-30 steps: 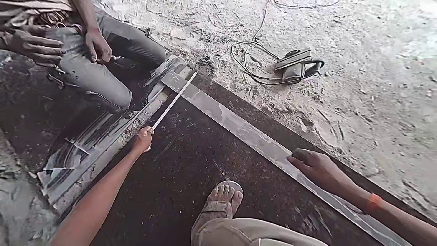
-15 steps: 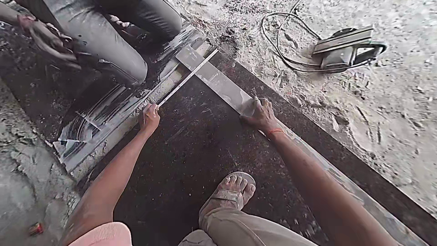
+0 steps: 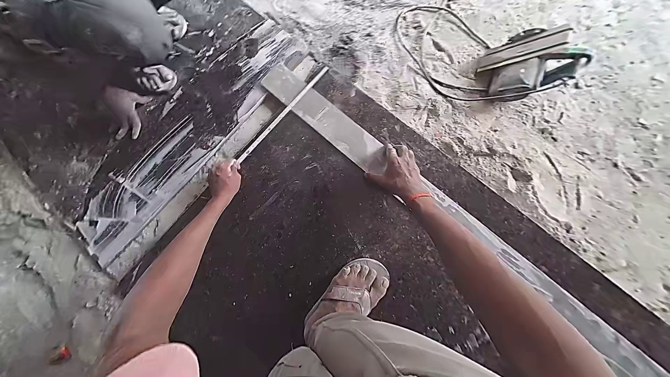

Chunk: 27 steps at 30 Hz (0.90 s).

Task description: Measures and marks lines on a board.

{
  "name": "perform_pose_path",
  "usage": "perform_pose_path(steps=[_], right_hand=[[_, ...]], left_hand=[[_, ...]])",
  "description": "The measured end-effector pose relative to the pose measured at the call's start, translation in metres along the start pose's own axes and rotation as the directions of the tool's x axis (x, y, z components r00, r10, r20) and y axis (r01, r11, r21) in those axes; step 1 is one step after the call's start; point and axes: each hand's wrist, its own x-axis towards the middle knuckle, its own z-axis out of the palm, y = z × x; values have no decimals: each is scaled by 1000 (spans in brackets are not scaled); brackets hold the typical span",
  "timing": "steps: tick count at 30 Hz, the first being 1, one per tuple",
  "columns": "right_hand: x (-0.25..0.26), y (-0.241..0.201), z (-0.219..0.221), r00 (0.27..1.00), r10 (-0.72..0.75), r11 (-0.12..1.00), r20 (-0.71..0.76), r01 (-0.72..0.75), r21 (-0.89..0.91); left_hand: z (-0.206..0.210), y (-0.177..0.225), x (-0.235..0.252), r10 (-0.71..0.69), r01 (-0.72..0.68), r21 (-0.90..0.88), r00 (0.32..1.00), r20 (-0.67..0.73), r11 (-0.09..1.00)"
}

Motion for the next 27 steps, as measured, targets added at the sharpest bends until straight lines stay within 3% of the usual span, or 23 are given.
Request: perform_pose_path(steps=[1,3,5,7,8,11,13,15,17,19,21,24,27], right_hand=[[3,4,-6,999,-31,999,20,30,43],[-6,28,-25,994,-94,986,60,84,145],[-33,63,-61,988,-150,984,34,145,107],[-83,101,-123,975,-224,975,-13,224,4],[-123,117,-155,970,-238,971,-38,237,-28],[-266,169,-228,968,-242,970,64,242,15],[-365,192,-238,978,-157,985,138,144,98],[-433,206,-227,979,-142,982,144,121,144],[-472,218,-216,969,-246,962,24,241,129],[-504,238,-225,933,-354,931,-66,358,66],[-541,248,-233,911,-391,911,-132,403,84],[-606,253,-261,914,-371,910,-161,393,133],[-660,242,-280,933,-310,918,-184,344,199]], left_hand=[[-11,16,-2,-2,13,-114,995,95,993],[-19,63,-28,150,-7,-453,948,281,891],[-26,117,-84,278,244,-760,828,487,603],[-33,163,-140,427,522,-789,663,615,325],[-38,180,-162,499,595,-763,596,629,253],[-54,232,-182,642,602,-766,499,582,226],[-72,272,-163,687,457,-821,475,550,341],[-100,328,-138,748,153,-855,426,509,496],[-149,398,-128,804,-198,-787,275,528,585],[-191,468,-150,811,-484,-686,88,579,543],[-223,514,-183,761,-754,-502,-5,649,423],[-225,537,-198,799,-900,-367,-35,600,236],[-235,560,-208,746,-935,-294,-49,664,200]])
